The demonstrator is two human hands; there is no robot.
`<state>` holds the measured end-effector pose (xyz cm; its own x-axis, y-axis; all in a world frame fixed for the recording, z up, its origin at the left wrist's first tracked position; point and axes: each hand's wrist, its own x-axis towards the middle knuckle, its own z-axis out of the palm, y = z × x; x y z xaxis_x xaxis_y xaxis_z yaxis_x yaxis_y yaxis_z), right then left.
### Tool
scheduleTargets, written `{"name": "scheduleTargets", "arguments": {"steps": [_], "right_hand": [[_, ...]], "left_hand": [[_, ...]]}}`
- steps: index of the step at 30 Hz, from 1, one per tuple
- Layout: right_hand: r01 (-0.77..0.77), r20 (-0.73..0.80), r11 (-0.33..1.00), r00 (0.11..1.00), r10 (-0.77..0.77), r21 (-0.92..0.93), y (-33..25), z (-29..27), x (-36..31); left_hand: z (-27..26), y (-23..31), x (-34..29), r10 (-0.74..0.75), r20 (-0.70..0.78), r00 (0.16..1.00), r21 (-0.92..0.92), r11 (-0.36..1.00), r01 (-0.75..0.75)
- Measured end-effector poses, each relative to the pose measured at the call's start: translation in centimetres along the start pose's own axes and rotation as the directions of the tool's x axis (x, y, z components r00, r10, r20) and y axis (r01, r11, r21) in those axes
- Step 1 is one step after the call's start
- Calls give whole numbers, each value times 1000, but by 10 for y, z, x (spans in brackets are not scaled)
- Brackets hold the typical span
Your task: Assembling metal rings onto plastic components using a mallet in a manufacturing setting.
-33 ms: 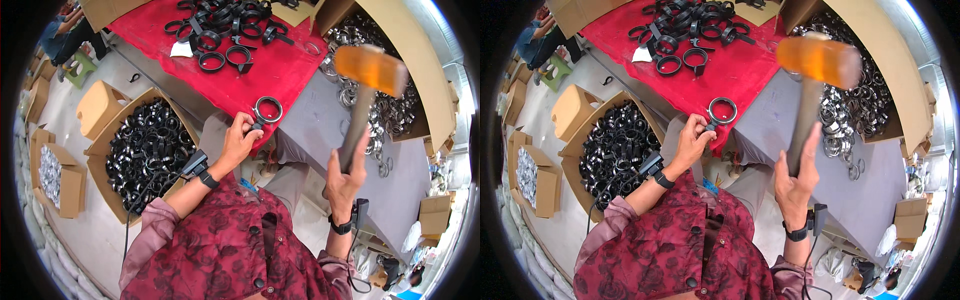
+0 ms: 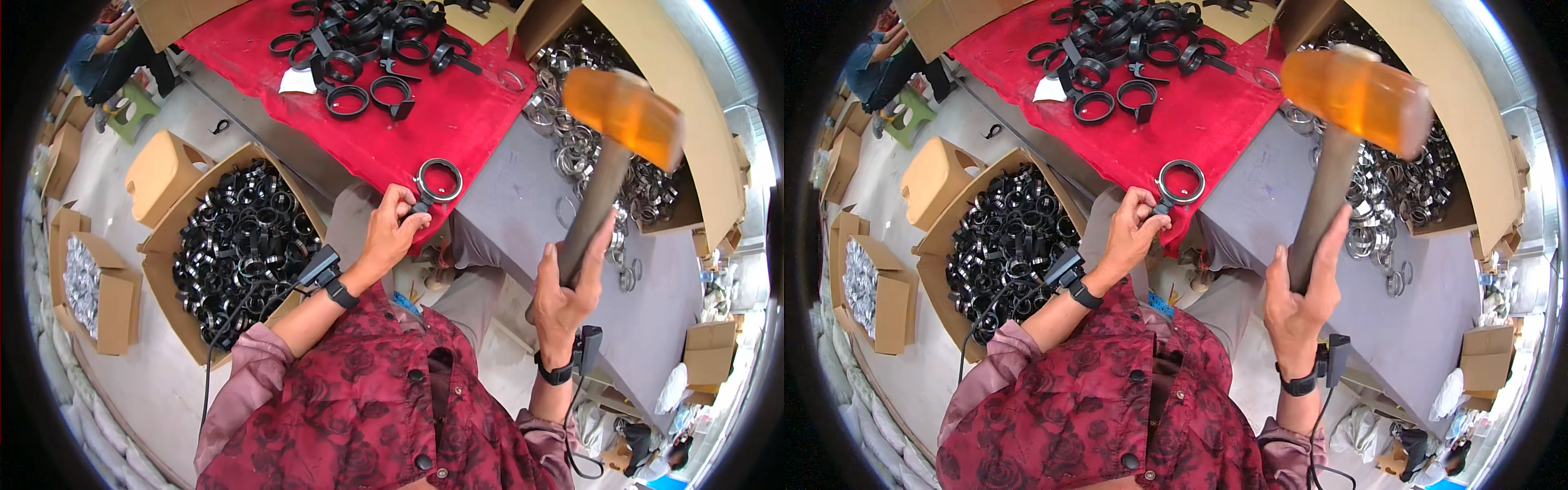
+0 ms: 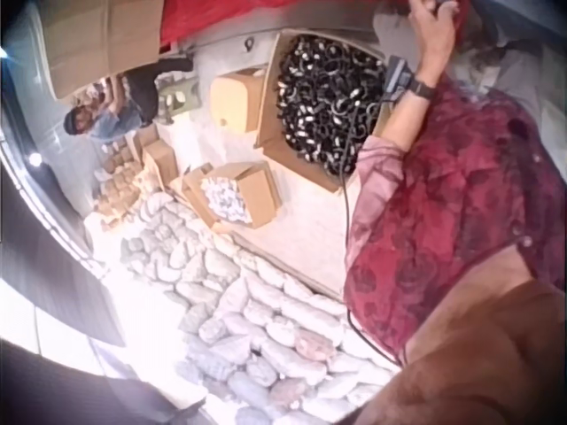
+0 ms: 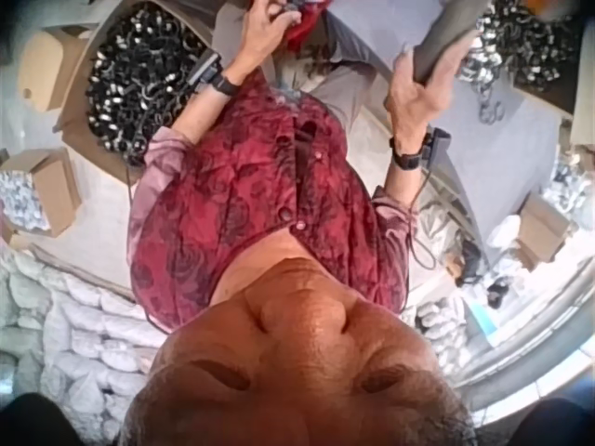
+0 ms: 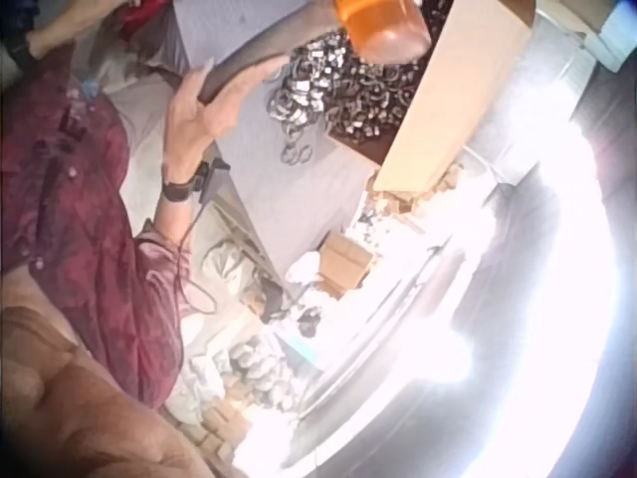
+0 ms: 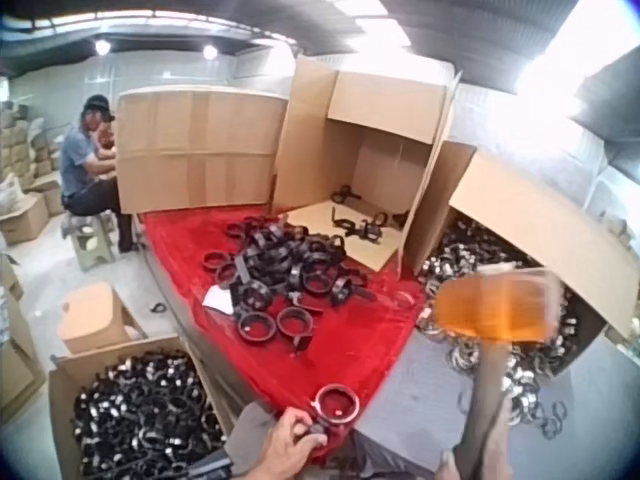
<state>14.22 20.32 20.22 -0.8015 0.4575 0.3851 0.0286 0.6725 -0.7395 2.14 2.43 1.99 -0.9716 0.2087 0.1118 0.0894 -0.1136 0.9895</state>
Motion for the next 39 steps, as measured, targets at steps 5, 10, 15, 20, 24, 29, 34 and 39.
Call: {"name": "scheduleTargets", "arguments": {"steps": [5, 10, 15, 20, 24, 29, 34, 39], "right_hand": [[541, 289, 810, 831, -474, -226, 42, 22, -13], [328, 327, 930, 908, -262, -165, 8, 1, 9], [501, 106, 837, 865, -490, -220, 31, 34, -8], [224, 563, 970, 816, -130, -100, 18, 28, 20], [374, 180, 921, 918, -352, -107, 10, 20, 7], [324, 591, 926, 792, -155, -192, 44, 29, -22], [351, 330, 927, 897, -294, -130, 16, 4, -5], [450, 309, 860, 876, -371, -242, 49, 11, -44]], "left_hand": [[2, -6, 3, -30, 81, 996, -6, 1000, 31], [-3, -8, 5, -8, 53, 999, 32, 999, 6], [-1, -8, 5, -10, 71, 997, 12, 1000, 9], [-6, -10, 5, -36, 75, 997, 0, 999, 36], [-3, -11, 3, -37, 70, 997, 21, 999, 36], [0, -14, 6, -15, 104, 994, 25, 1000, 13], [-3, -7, 4, -43, 47, 998, -38, 998, 45], [3, -16, 7, 23, 36, 999, -82, 996, -20]]}}
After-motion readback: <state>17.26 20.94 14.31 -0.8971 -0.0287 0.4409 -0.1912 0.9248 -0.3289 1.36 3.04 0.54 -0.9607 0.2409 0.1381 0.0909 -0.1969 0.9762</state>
